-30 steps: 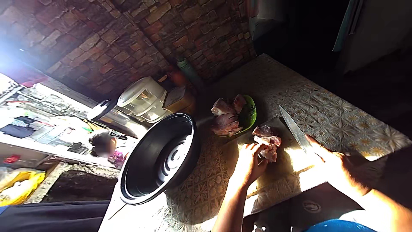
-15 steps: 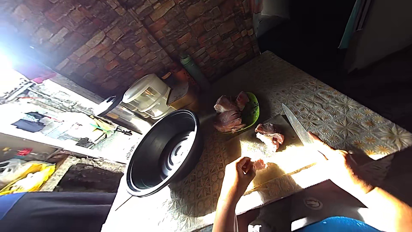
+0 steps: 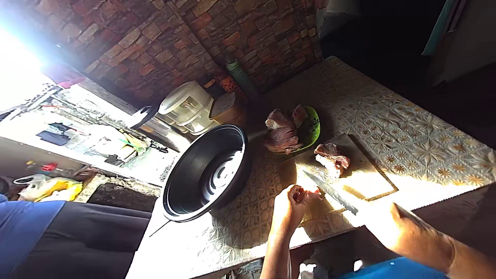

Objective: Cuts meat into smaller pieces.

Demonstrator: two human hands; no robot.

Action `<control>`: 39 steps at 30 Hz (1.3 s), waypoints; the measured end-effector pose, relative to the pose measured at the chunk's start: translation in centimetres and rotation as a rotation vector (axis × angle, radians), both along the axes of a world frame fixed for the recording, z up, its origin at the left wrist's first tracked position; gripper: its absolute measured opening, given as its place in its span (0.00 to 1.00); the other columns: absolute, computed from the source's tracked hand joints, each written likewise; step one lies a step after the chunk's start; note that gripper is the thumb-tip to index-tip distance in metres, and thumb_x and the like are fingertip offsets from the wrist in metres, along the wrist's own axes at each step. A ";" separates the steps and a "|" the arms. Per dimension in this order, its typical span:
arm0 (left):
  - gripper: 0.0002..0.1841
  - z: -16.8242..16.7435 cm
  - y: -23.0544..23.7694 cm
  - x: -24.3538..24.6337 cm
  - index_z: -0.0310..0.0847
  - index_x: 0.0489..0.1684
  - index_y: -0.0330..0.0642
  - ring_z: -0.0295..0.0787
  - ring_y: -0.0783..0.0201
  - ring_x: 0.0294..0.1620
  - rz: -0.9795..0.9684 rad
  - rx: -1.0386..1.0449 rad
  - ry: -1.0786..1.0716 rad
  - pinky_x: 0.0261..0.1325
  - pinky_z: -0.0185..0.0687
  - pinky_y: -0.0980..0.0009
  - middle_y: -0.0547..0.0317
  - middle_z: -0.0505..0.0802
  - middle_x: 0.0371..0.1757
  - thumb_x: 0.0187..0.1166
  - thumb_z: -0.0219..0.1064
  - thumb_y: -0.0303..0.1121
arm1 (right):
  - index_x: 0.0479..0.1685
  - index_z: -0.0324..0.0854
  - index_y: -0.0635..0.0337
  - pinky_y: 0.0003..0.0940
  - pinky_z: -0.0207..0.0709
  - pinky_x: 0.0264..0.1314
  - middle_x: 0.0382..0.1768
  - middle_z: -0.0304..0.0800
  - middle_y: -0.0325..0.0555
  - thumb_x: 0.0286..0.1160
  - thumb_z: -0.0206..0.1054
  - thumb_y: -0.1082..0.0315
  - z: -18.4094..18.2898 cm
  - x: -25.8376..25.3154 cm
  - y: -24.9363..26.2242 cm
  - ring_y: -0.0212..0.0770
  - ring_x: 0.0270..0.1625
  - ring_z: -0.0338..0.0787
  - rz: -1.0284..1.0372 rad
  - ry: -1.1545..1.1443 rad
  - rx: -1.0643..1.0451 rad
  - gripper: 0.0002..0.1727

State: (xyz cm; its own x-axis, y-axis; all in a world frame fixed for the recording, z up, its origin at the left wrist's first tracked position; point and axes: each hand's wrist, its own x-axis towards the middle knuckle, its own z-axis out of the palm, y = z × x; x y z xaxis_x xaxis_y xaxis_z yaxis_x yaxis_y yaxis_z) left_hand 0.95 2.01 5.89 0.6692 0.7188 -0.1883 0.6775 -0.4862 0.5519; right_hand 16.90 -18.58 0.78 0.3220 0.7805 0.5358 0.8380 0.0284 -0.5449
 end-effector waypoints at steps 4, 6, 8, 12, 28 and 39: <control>0.11 -0.5 -0.1 -0.1 0.89 0.46 0.43 0.89 0.70 0.42 0.059 -0.002 -0.029 0.53 0.85 0.67 0.62 0.93 0.40 0.75 0.74 0.39 | 0.71 0.87 0.52 0.45 0.83 0.23 0.21 0.87 0.46 0.73 0.56 0.67 0.1 -1.0 -0.1 0.47 0.22 0.89 0.098 -0.086 -0.064 0.26; 0.12 -0.6 -0.2 0.0 0.88 0.50 0.44 0.89 0.67 0.41 0.038 0.006 0.001 0.52 0.84 0.64 0.62 0.92 0.39 0.77 0.72 0.40 | 0.69 0.88 0.52 0.45 0.82 0.21 0.20 0.86 0.45 0.70 0.57 0.67 0.3 -1.3 -0.3 0.47 0.21 0.88 0.068 -0.127 -0.121 0.27; 0.13 -0.5 -0.4 0.2 0.87 0.54 0.45 0.88 0.65 0.39 0.013 0.019 0.047 0.49 0.84 0.62 0.62 0.92 0.36 0.79 0.68 0.41 | 0.69 0.89 0.53 0.44 0.80 0.18 0.19 0.85 0.46 0.67 0.58 0.68 0.8 -1.6 -0.5 0.48 0.19 0.87 0.037 -0.163 -0.142 0.27; 0.11 -0.5 -0.6 0.5 0.88 0.47 0.44 0.89 0.62 0.46 -0.002 0.055 0.081 0.56 0.83 0.60 0.58 0.91 0.41 0.79 0.67 0.40 | 0.67 0.89 0.55 0.42 0.80 0.17 0.16 0.85 0.45 0.66 0.58 0.67 1.4 -2.2 -0.7 0.47 0.16 0.87 -0.002 -0.206 -0.139 0.27; 0.07 -2.4 -1.3 -0.8 0.92 0.35 0.40 0.91 0.60 0.47 -0.035 0.307 -0.106 0.56 0.86 0.64 0.55 0.93 0.40 0.68 0.75 0.34 | 0.81 0.80 0.48 0.42 0.77 0.17 0.17 0.83 0.46 0.67 0.64 0.78 5.0 -4.9 1.3 0.51 0.20 0.88 0.010 -0.394 -0.591 0.35; 0.10 -1.5 -1.4 0.2 0.91 0.39 0.34 0.91 0.53 0.52 0.004 0.251 -0.001 0.61 0.83 0.58 0.46 0.93 0.44 0.74 0.69 0.33 | 0.97 0.47 0.47 0.68 0.78 0.60 0.67 0.82 0.69 0.85 0.53 0.75 8.8 -3.3 9.8 0.71 0.66 0.85 0.286 -0.025 -1.021 0.39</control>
